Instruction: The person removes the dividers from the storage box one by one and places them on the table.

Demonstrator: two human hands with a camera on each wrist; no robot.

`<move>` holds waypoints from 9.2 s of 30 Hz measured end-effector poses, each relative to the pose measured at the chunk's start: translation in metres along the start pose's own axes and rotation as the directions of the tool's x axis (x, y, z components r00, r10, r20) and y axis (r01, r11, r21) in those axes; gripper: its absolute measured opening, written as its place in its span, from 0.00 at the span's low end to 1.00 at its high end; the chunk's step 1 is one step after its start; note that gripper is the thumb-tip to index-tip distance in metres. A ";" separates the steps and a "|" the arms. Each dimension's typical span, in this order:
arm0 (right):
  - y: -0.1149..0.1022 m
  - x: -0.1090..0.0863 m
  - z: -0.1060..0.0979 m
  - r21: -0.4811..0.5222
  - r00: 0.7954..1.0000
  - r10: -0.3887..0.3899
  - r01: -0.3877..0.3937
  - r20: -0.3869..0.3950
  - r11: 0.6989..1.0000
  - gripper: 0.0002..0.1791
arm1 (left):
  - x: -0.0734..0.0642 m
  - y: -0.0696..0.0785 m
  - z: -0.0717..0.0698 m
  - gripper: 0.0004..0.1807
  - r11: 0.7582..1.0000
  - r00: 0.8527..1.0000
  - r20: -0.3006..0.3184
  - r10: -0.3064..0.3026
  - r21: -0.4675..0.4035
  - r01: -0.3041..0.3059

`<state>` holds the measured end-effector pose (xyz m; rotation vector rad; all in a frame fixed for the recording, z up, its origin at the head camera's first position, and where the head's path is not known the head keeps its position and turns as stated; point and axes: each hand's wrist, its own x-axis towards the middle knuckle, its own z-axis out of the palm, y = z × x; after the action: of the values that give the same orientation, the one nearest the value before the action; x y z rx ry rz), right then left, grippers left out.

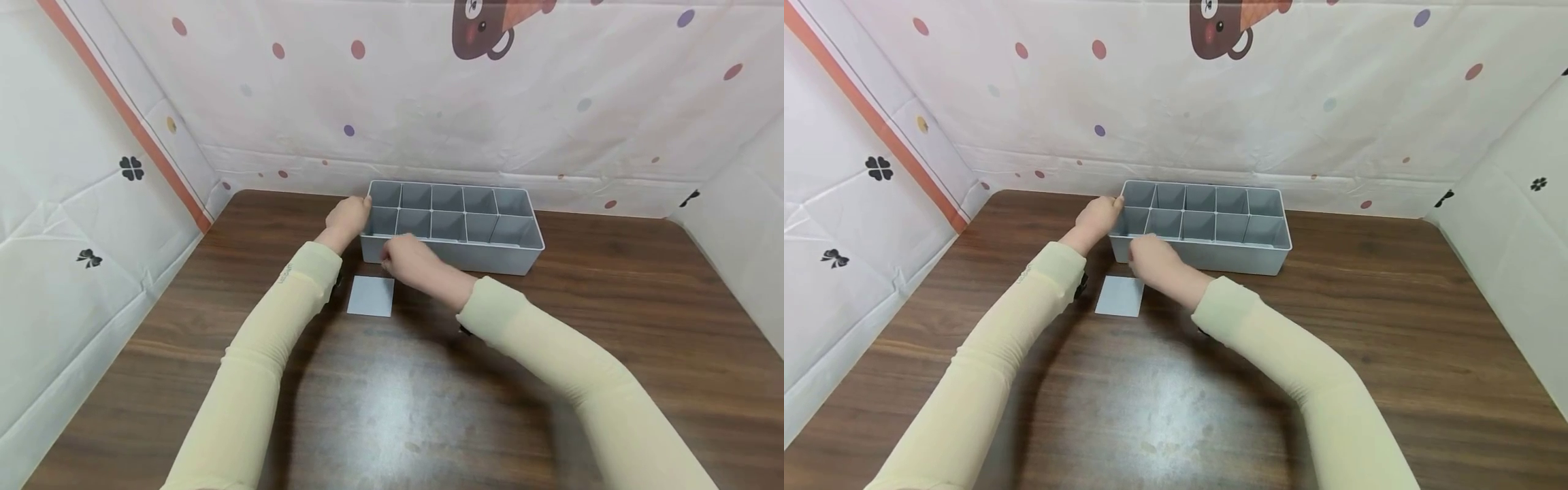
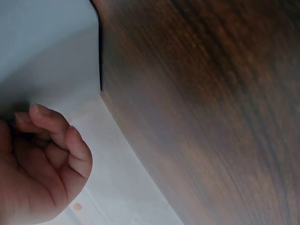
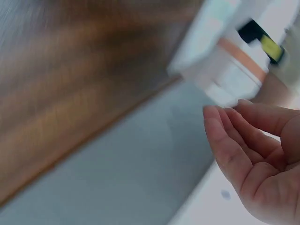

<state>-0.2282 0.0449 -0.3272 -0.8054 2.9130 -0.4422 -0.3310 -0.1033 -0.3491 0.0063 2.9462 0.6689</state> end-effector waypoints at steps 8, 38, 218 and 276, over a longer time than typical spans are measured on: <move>0.031 -0.026 -0.055 0.112 0.989 0.123 -0.113 -0.080 0.987 0.12 | 0.001 0.000 -0.001 0.31 1.000 1.000 0.008 -0.008 0.002 0.008; 0.107 -0.042 -0.055 0.261 0.896 0.441 -0.415 -0.048 0.871 0.24 | 0.001 0.001 0.000 0.32 1.000 1.000 0.013 -0.016 -0.009 0.016; 0.106 -0.028 -0.056 0.215 0.894 0.448 -0.441 0.018 0.871 0.25 | -0.006 0.013 -0.021 0.39 0.994 0.923 0.380 -0.065 -0.052 0.091; 0.092 -0.030 -0.085 0.232 0.879 0.463 -0.429 -0.117 0.873 0.18 | -0.003 0.003 -0.009 0.35 0.986 0.970 0.243 0.010 -0.163 0.031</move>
<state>-0.2608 0.1569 -0.2734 -0.0521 3.0025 -0.7656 -0.3287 -0.1047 -0.3395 0.0538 2.6478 0.8440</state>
